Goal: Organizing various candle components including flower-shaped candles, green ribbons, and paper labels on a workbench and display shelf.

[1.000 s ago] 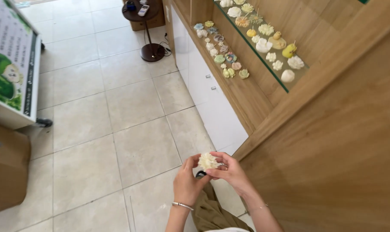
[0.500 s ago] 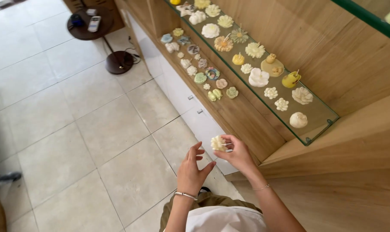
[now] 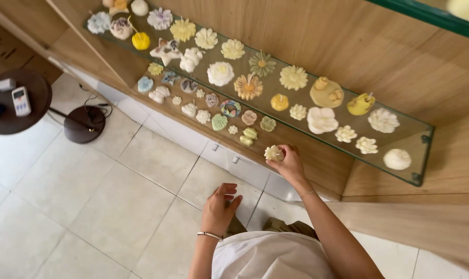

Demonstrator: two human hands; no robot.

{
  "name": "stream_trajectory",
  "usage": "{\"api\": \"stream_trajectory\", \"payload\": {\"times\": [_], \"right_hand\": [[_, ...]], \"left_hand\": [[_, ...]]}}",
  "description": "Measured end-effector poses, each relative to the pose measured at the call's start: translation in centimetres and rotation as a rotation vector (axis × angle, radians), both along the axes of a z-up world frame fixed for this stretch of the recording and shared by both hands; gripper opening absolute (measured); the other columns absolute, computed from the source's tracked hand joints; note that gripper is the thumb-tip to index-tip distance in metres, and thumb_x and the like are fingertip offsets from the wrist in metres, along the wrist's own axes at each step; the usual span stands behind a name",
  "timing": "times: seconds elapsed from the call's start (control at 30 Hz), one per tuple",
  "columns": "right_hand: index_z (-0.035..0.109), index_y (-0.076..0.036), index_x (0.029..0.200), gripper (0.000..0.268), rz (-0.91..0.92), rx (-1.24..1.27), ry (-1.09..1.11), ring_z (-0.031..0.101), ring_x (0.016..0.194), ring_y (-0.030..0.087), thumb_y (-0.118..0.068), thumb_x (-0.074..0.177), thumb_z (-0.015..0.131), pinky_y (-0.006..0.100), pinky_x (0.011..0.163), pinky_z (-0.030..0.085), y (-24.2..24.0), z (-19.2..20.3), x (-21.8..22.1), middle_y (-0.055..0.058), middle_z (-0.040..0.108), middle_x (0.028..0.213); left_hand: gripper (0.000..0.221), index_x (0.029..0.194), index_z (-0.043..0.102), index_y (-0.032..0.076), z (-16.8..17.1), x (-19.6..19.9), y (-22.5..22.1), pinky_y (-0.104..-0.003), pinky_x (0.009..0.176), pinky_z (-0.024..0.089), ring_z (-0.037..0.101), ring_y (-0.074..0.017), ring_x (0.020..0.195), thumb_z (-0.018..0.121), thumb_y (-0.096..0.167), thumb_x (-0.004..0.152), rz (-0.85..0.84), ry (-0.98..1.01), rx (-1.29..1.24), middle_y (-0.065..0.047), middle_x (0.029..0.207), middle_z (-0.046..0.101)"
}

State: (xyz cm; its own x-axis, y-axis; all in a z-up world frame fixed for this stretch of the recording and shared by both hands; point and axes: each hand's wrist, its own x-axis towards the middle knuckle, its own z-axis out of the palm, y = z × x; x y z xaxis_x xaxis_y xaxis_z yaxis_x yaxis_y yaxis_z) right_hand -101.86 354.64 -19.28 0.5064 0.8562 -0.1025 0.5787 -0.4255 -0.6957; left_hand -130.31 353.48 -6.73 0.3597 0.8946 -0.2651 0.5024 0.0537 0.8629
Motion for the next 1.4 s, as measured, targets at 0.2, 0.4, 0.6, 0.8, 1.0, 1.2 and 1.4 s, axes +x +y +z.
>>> {"api": "stream_trajectory", "payload": {"times": [0.2,0.4,0.6,0.8,1.0,1.2,1.4], "right_hand": [[0.065,-0.007,0.118,0.066,-0.194,-0.058,-0.130,0.058,0.115,0.033,-0.037,0.066,0.091,0.045,0.095,0.052,3.8,-5.4,-1.2,0.014,0.064,0.115],[0.066,-0.012,0.121,0.067,-0.303,-0.183,-0.230,0.054,0.120,0.037,-0.045,0.068,0.090,0.050,0.100,0.049,5.4,-5.7,-2.3,0.015,0.061,0.121],[0.064,-0.013,0.126,0.074,-0.385,-0.271,-0.216,0.048,0.127,0.039,-0.046,0.065,0.090,0.050,0.101,0.048,5.7,-5.0,-3.2,0.016,0.056,0.129],[0.048,0.000,0.141,0.097,-0.359,0.093,-0.044,0.050,0.123,0.037,-0.042,0.067,0.094,0.047,0.102,0.049,3.6,-4.2,-3.2,0.023,0.050,0.133],[0.054,-0.002,0.138,0.074,-0.634,0.235,0.087,0.065,0.101,0.022,-0.023,0.076,0.088,0.034,0.085,0.058,-2.5,0.9,-7.0,0.015,0.058,0.127],[0.066,-0.004,0.127,0.036,-0.885,0.210,0.488,0.065,0.080,0.021,-0.012,0.093,0.070,0.032,0.067,0.054,-10.7,0.3,-8.4,0.007,0.071,0.094],[0.066,-0.005,0.121,0.027,-1.006,0.264,0.694,0.073,0.090,0.017,-0.016,0.097,0.060,0.032,0.076,0.058,-16.9,7.8,-10.4,0.006,0.075,0.096]], "left_hand": [[0.031,0.115,0.066,0.007,-3.0,-4.9,7.5,-0.035,0.073,0.061,0.078,-0.0232,0.087,0.074,0.015,0.086,-0.104,-0.046,0.046,-0.012,0.104,0.077],[0.032,0.118,0.066,0.008,-5.3,-7.1,11.2,-0.036,0.076,0.060,0.078,-0.0227,0.091,0.073,0.018,0.088,-0.291,-0.013,-0.080,-0.012,0.104,0.078],[0.033,0.119,0.065,0.009,-3.3,-5.4,13.1,-0.036,0.082,0.060,0.075,-0.0231,0.098,0.073,0.022,0.089,-0.463,0.061,-0.131,-0.011,0.112,0.075],[0.034,0.120,0.065,0.008,-2.7,-4.1,13.5,-0.035,0.087,0.060,0.074,-0.0233,0.103,0.072,0.022,0.090,-0.633,0.049,-0.167,-0.011,0.116,0.074],[0.033,0.118,0.065,0.006,-3.5,-1.6,12.7,-0.034,0.088,0.061,0.074,-0.0218,0.102,0.072,0.022,0.090,-0.791,0.014,-0.247,-0.009,0.117,0.074],[0.034,0.118,0.066,0.009,-2.5,4.1,10.9,-0.033,0.088,0.059,0.075,-0.0201,0.099,0.074,0.026,0.091,-1.086,0.067,-0.238,-0.007,0.113,0.075],[0.033,0.117,0.067,0.009,-1.6,10.5,7.2,-0.033,0.088,0.059,0.075,-0.0188,0.100,0.074,0.026,0.090,-1.255,-0.010,-0.152,-0.007,0.110,0.078]]}}
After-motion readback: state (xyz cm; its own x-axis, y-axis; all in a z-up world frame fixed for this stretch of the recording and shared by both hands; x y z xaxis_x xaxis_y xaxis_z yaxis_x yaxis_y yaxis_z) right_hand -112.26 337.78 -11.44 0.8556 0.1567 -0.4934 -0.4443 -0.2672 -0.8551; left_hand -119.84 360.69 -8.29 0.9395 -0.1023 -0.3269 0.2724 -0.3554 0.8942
